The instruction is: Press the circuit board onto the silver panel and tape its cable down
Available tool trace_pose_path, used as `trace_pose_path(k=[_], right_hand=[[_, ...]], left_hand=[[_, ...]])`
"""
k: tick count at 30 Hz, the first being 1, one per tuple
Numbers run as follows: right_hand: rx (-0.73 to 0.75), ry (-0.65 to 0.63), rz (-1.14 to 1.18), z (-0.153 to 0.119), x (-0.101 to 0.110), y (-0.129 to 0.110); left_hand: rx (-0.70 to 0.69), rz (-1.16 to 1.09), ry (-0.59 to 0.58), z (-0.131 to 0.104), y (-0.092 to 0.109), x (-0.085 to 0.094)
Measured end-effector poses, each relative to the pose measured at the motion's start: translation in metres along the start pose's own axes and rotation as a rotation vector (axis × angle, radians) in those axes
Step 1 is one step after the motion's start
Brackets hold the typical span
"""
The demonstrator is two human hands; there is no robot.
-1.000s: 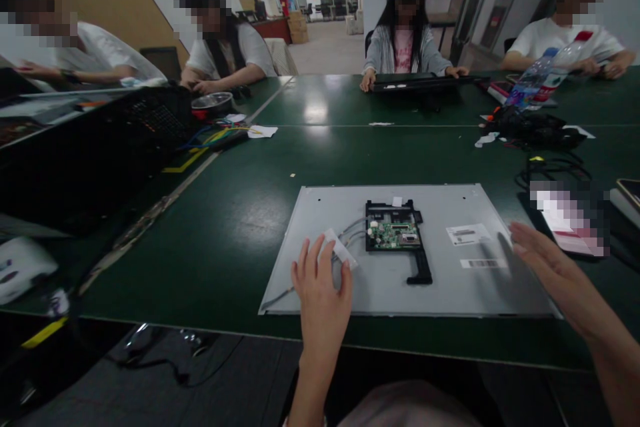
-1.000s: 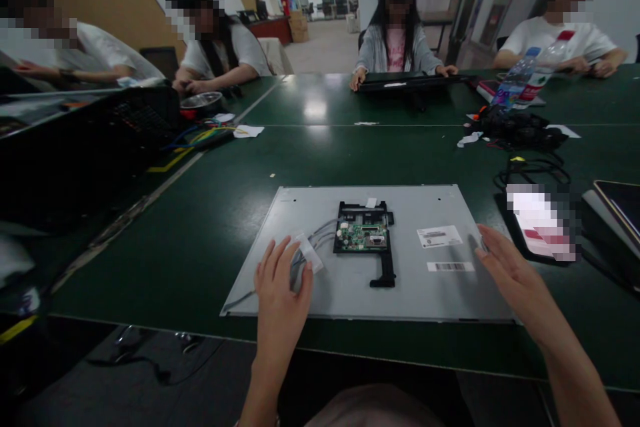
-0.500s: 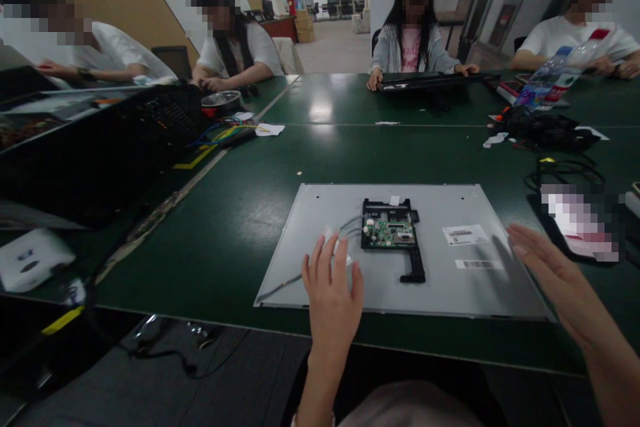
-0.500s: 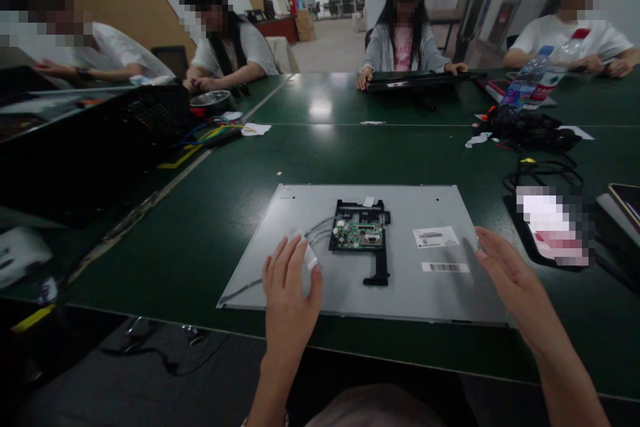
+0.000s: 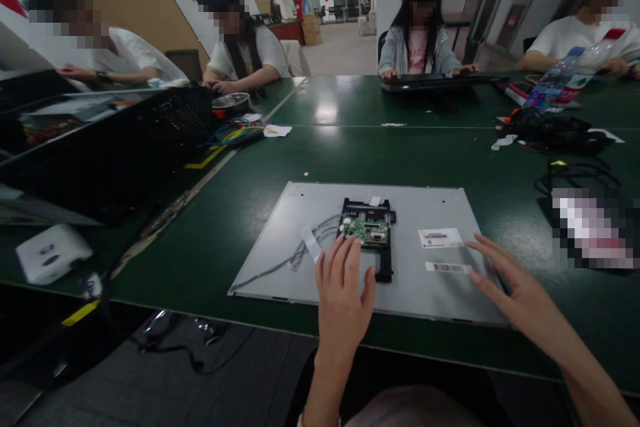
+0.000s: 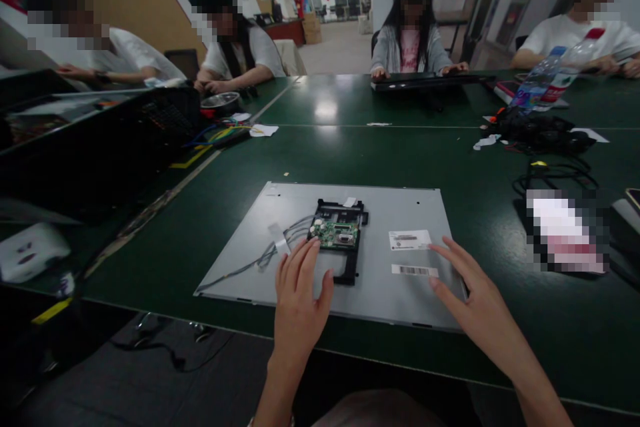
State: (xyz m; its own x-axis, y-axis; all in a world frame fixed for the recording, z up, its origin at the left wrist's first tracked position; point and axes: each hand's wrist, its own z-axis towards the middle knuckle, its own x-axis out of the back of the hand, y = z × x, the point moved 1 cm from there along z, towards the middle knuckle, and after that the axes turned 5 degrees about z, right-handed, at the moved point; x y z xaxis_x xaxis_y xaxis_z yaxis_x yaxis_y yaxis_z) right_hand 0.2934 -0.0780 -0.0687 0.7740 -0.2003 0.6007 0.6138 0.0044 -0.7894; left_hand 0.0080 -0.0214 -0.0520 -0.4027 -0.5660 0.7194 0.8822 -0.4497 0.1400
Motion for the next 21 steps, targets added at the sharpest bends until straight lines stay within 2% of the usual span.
trace_pose_path(k=[8, 14, 21], right_hand=[[0.238, -0.294, -0.211, -0.009, -0.023, -0.021], [0.282, -0.352, -0.301, -0.004, -0.035, -0.025], [0.332, -0.424, -0.327, 0.007, -0.044, -0.041]], left_hand=[[0.01, 0.002, -0.031, -0.004, -0.001, 0.004], [0.012, -0.002, -0.054, -0.005, 0.001, 0.002], [-0.005, -0.005, -0.078, -0.004, 0.003, 0.001]])
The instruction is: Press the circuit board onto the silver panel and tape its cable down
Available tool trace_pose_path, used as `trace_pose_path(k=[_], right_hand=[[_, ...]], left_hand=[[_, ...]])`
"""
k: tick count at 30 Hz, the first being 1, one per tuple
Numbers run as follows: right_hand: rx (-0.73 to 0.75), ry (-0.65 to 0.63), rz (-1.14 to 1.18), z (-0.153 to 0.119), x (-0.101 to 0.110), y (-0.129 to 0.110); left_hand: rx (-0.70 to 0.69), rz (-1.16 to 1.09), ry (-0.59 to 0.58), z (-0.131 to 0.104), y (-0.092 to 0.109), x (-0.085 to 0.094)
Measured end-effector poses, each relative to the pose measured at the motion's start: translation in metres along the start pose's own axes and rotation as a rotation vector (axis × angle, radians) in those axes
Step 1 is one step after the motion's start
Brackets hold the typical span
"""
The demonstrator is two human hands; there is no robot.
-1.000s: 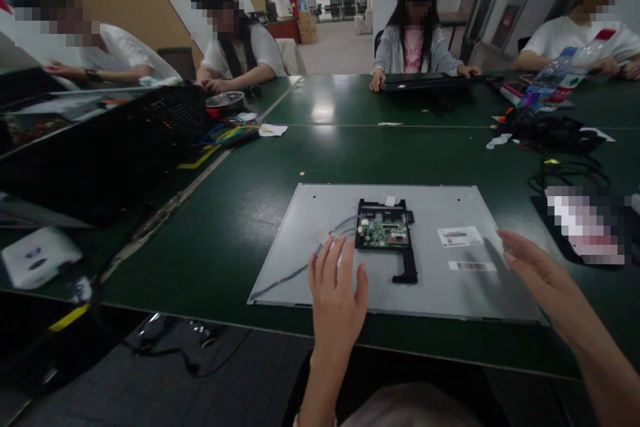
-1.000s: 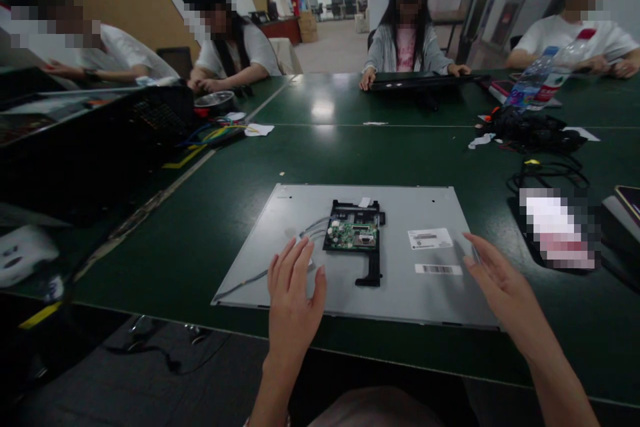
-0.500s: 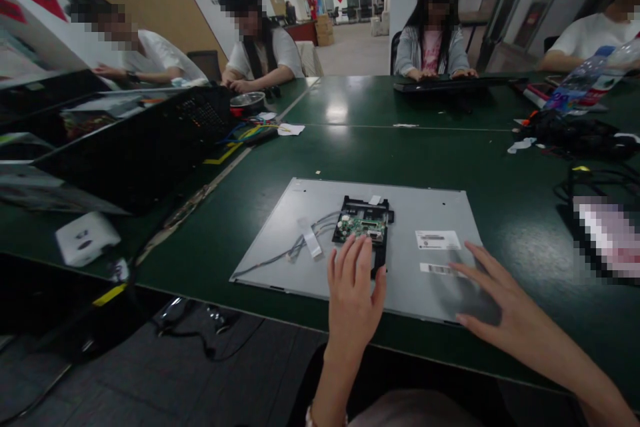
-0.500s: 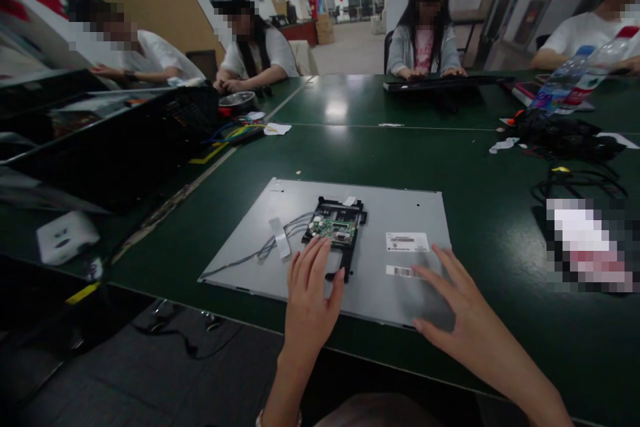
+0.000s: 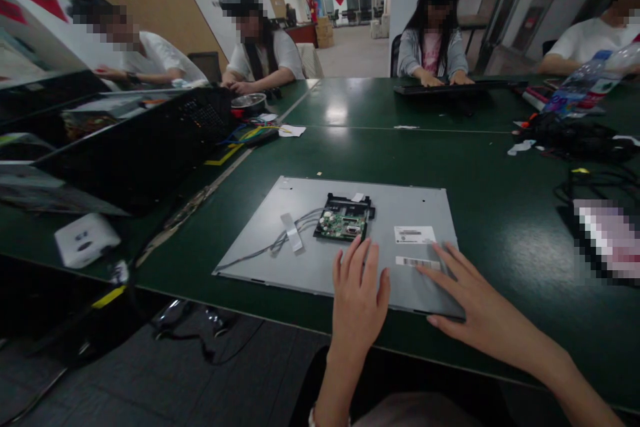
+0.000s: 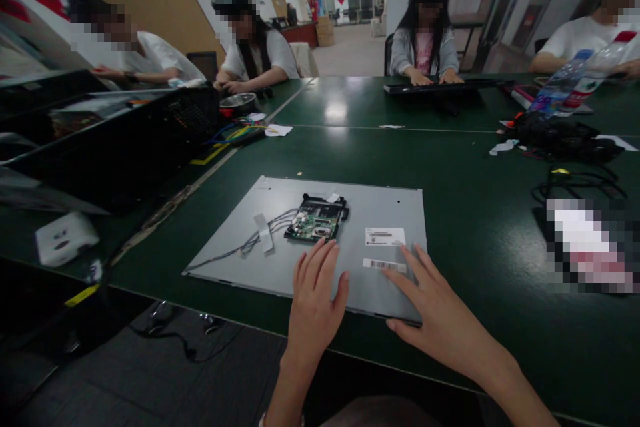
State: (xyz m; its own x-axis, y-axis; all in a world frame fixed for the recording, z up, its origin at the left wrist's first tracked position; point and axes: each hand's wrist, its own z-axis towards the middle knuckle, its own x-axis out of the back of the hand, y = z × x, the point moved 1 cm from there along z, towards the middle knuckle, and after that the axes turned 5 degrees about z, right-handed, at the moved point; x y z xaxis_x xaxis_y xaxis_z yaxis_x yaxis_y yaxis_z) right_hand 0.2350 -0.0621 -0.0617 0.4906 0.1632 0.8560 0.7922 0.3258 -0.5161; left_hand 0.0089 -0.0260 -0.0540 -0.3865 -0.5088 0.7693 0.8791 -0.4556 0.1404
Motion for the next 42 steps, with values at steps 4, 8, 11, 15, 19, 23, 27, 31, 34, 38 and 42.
trace_pose_path(k=[4, 8, 11, 15, 19, 23, 27, 31, 34, 38, 42], right_hand=[[0.059, -0.042, -0.011, 0.009, 0.002, -0.004], [0.124, -0.039, -0.055, 0.018, 0.001, -0.005], [0.151, -0.019, -0.121, 0.026, -0.002, -0.006], [0.19, 0.004, -0.162, 0.036, -0.008, -0.012], [0.21, 0.005, -0.181, 0.047, -0.012, -0.019], [0.228, -0.018, -0.187, 0.056, -0.013, -0.025], [0.285, -0.091, -0.175, 0.063, -0.008, -0.026], [0.332, -0.131, -0.106, 0.068, -0.007, -0.021], [0.363, -0.138, -0.045, 0.072, -0.009, -0.019], [0.392, -0.138, -0.05, 0.077, -0.011, -0.022], [0.373, -0.142, -0.069, 0.082, -0.012, -0.029]], left_hand=[[-0.013, 0.005, -0.005, 0.001, 0.002, -0.001], [-0.014, 0.001, -0.023, 0.001, 0.003, -0.002], [-0.021, -0.004, -0.024, 0.001, 0.004, -0.003], [-0.027, 0.0, -0.023, 0.001, 0.004, -0.003], [-0.032, 0.009, -0.025, 0.002, 0.005, -0.002], [-0.033, 0.008, -0.025, 0.003, 0.006, -0.002], [-0.04, 0.012, -0.025, 0.003, 0.006, -0.003], [-0.034, 0.007, -0.043, 0.002, 0.006, -0.004], [-0.033, 0.005, -0.046, 0.003, 0.006, -0.004], [-0.033, 0.003, -0.051, 0.002, 0.005, -0.004], [-0.023, -0.007, -0.07, 0.001, 0.004, -0.006]])
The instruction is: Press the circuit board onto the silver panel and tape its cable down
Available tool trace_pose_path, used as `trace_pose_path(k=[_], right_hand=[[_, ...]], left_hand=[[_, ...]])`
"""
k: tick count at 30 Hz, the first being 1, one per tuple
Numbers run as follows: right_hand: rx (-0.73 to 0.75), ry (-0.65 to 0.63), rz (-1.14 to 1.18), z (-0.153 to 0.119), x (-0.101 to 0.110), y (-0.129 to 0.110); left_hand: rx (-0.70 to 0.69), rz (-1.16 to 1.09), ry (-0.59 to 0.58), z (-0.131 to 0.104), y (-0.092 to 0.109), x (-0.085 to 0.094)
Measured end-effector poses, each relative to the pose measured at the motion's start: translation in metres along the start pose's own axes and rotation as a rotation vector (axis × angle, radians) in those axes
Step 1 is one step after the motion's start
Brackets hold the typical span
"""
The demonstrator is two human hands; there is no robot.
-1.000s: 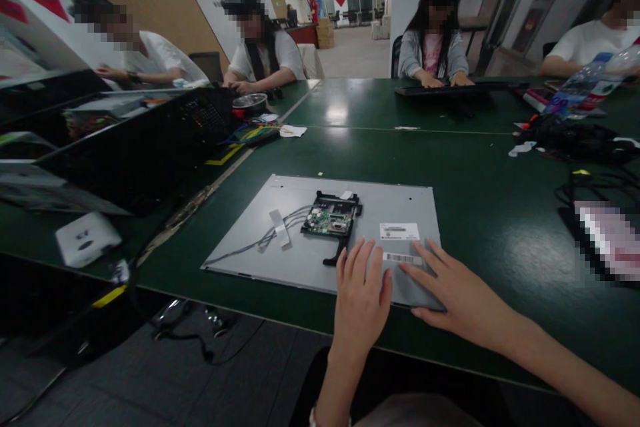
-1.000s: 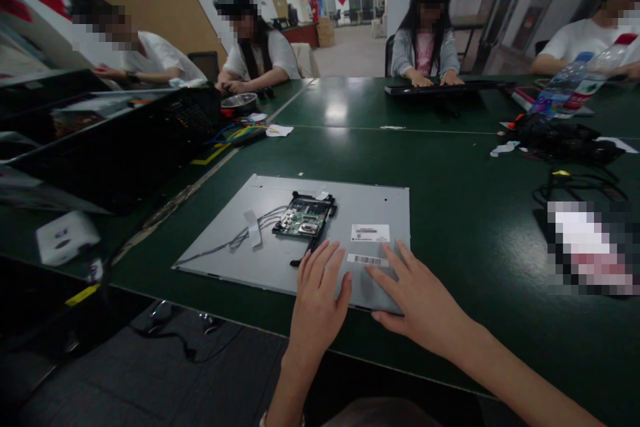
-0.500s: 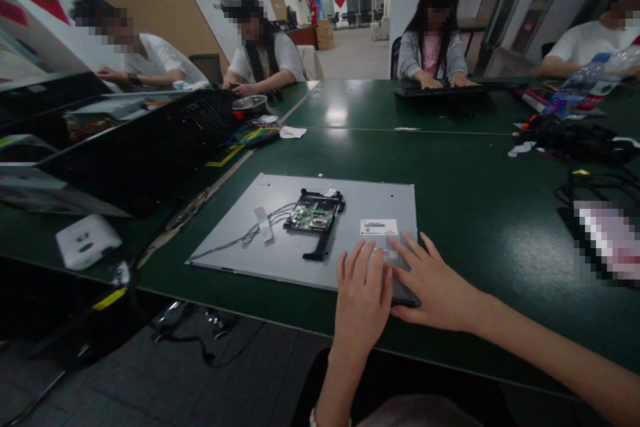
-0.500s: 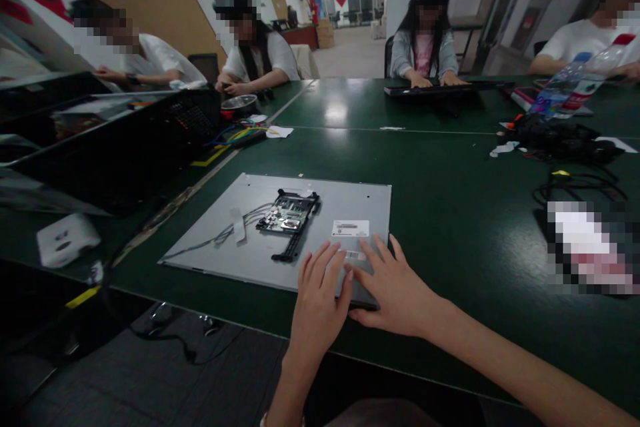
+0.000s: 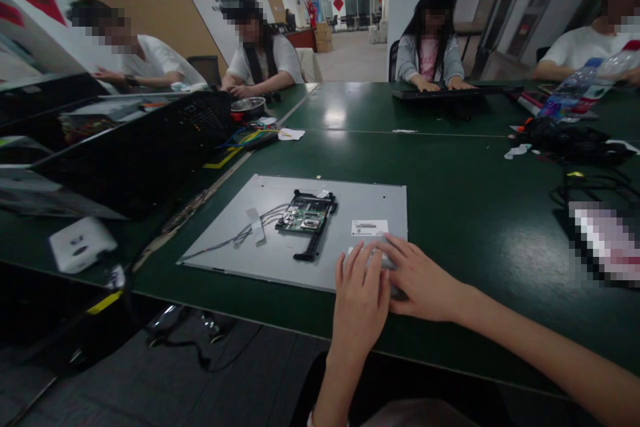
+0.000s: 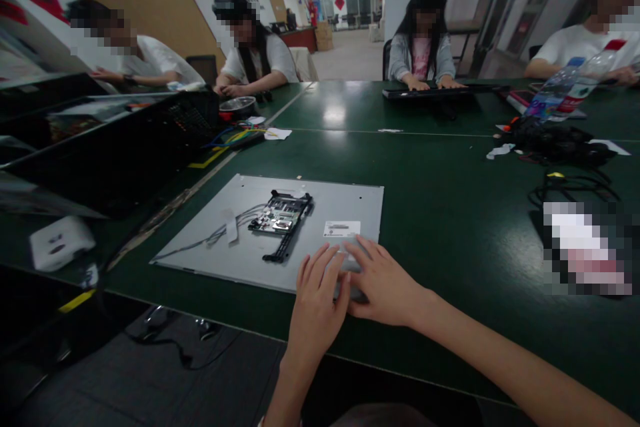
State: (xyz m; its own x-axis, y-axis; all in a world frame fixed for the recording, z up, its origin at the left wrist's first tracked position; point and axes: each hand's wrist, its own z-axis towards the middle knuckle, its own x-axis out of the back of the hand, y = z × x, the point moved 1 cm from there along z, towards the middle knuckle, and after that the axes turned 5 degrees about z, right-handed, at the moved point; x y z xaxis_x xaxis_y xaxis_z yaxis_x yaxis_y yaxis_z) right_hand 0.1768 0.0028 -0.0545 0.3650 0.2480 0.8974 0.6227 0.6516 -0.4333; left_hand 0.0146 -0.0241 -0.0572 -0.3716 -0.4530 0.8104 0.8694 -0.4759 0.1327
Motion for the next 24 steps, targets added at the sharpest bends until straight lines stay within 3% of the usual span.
trace_pose_path(k=[13, 21, 24], right_hand=[[0.017, 0.068, 0.031, 0.024, -0.024, -0.007], [0.03, 0.164, 0.064, 0.028, -0.033, -0.009], [0.034, 0.147, 0.047, 0.028, -0.028, -0.012]], left_hand=[[0.003, -0.02, 0.02, 0.001, 0.001, 0.001], [0.039, -0.105, -0.043, 0.002, -0.002, 0.002], [0.037, -0.169, -0.087, 0.007, -0.013, 0.009]])
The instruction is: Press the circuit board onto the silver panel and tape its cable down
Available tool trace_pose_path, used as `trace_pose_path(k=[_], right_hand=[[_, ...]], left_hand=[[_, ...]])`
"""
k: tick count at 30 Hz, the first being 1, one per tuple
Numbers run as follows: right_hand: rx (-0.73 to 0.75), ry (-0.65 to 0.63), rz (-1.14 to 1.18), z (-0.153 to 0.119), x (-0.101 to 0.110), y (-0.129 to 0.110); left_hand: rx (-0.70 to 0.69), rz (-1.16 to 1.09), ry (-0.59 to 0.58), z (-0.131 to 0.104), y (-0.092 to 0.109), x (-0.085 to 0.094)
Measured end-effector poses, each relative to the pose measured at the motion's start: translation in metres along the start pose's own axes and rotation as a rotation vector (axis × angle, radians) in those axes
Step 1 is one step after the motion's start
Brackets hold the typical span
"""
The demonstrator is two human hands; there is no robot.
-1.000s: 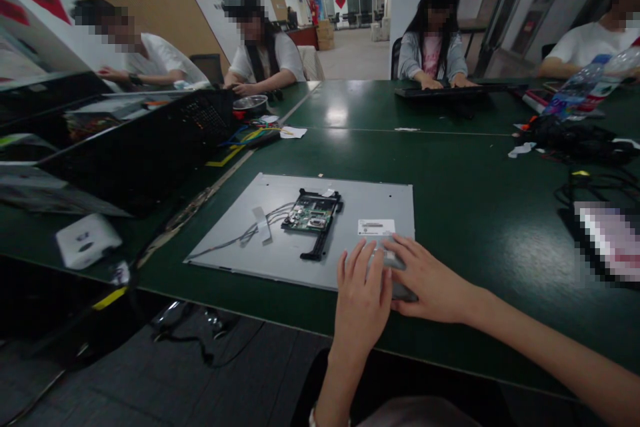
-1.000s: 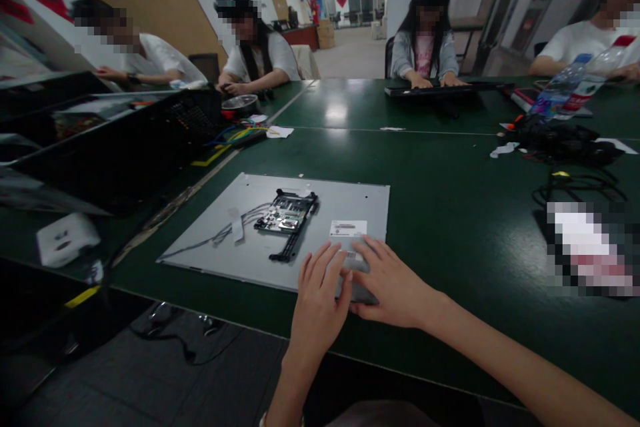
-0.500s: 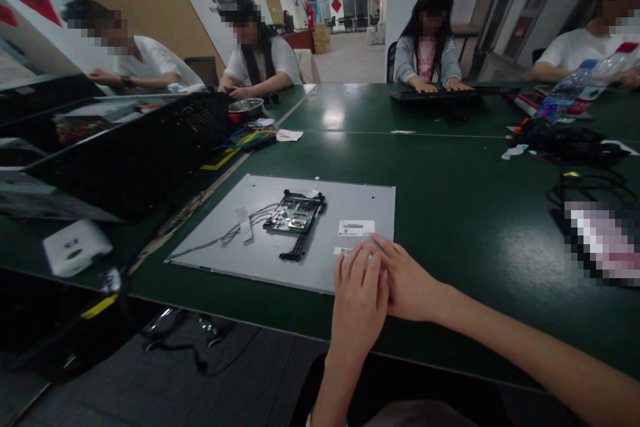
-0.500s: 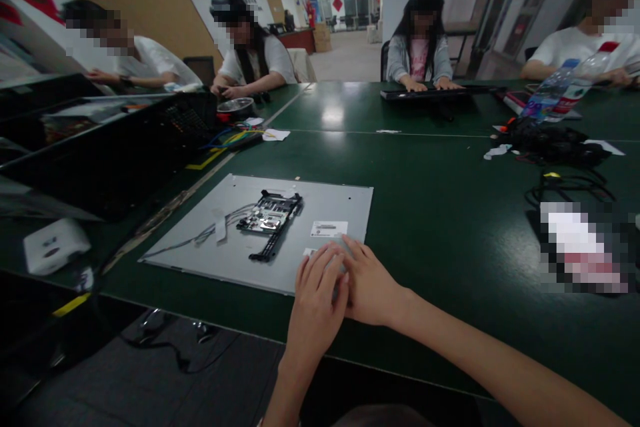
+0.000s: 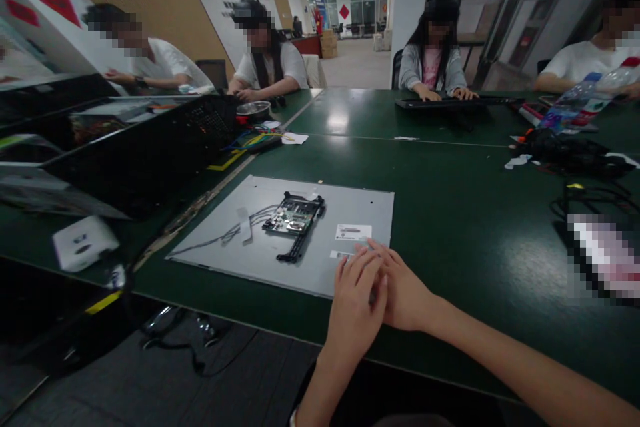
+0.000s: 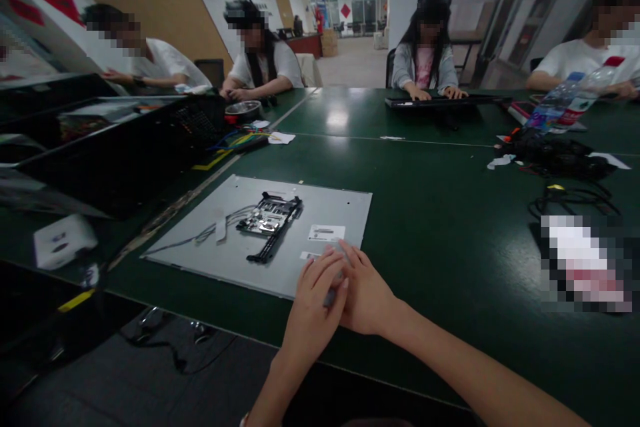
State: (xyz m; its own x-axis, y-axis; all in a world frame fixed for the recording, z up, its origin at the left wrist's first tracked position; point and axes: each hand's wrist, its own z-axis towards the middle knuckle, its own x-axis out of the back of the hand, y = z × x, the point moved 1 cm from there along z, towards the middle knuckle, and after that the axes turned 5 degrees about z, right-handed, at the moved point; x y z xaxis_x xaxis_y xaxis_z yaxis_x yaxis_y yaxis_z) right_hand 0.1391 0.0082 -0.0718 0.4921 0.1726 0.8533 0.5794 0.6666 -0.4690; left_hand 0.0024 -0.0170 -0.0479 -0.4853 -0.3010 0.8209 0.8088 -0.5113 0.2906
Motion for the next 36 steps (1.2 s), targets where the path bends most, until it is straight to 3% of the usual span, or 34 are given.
trace_pose_path(k=[3, 6, 8, 10, 12, 14, 18, 22, 28, 32, 36], right_hand=[[-0.027, -0.05, 0.001, 0.003, 0.008, -0.005], [-0.065, -0.099, 0.021, 0.006, 0.014, -0.008], [-0.077, -0.123, 0.027, 0.006, 0.015, -0.008], [-0.081, -0.139, 0.027, 0.006, 0.015, -0.008], [-0.085, -0.143, 0.028, 0.005, 0.014, -0.007], [-0.085, -0.143, 0.03, 0.005, 0.014, -0.007], [-0.091, -0.149, 0.03, 0.006, 0.015, -0.008], [-0.095, -0.155, 0.027, 0.007, 0.016, -0.008], [-0.093, -0.158, 0.036, 0.005, 0.014, -0.008], [-0.103, -0.168, 0.058, 0.005, 0.016, -0.007], [-0.105, -0.184, 0.07, 0.005, 0.017, -0.007]], left_hand=[[-0.049, 0.013, -0.044, 0.02, -0.029, 0.02], [-0.004, 0.158, -0.001, 0.059, -0.078, 0.047], [0.033, 0.275, -0.041, 0.088, -0.112, 0.061], [0.087, 0.356, -0.11, 0.106, -0.141, 0.069], [0.151, 0.397, -0.162, 0.11, -0.16, 0.07], [0.196, 0.408, -0.206, 0.1, -0.167, 0.065], [0.262, 0.456, -0.237, 0.065, -0.163, 0.045], [0.246, 0.481, -0.276, 0.048, -0.162, 0.029], [0.185, 0.461, -0.283, 0.071, -0.193, 0.024], [0.248, 0.498, -0.263, 0.096, -0.215, 0.019], [0.265, 0.538, -0.244, 0.105, -0.224, 0.016]])
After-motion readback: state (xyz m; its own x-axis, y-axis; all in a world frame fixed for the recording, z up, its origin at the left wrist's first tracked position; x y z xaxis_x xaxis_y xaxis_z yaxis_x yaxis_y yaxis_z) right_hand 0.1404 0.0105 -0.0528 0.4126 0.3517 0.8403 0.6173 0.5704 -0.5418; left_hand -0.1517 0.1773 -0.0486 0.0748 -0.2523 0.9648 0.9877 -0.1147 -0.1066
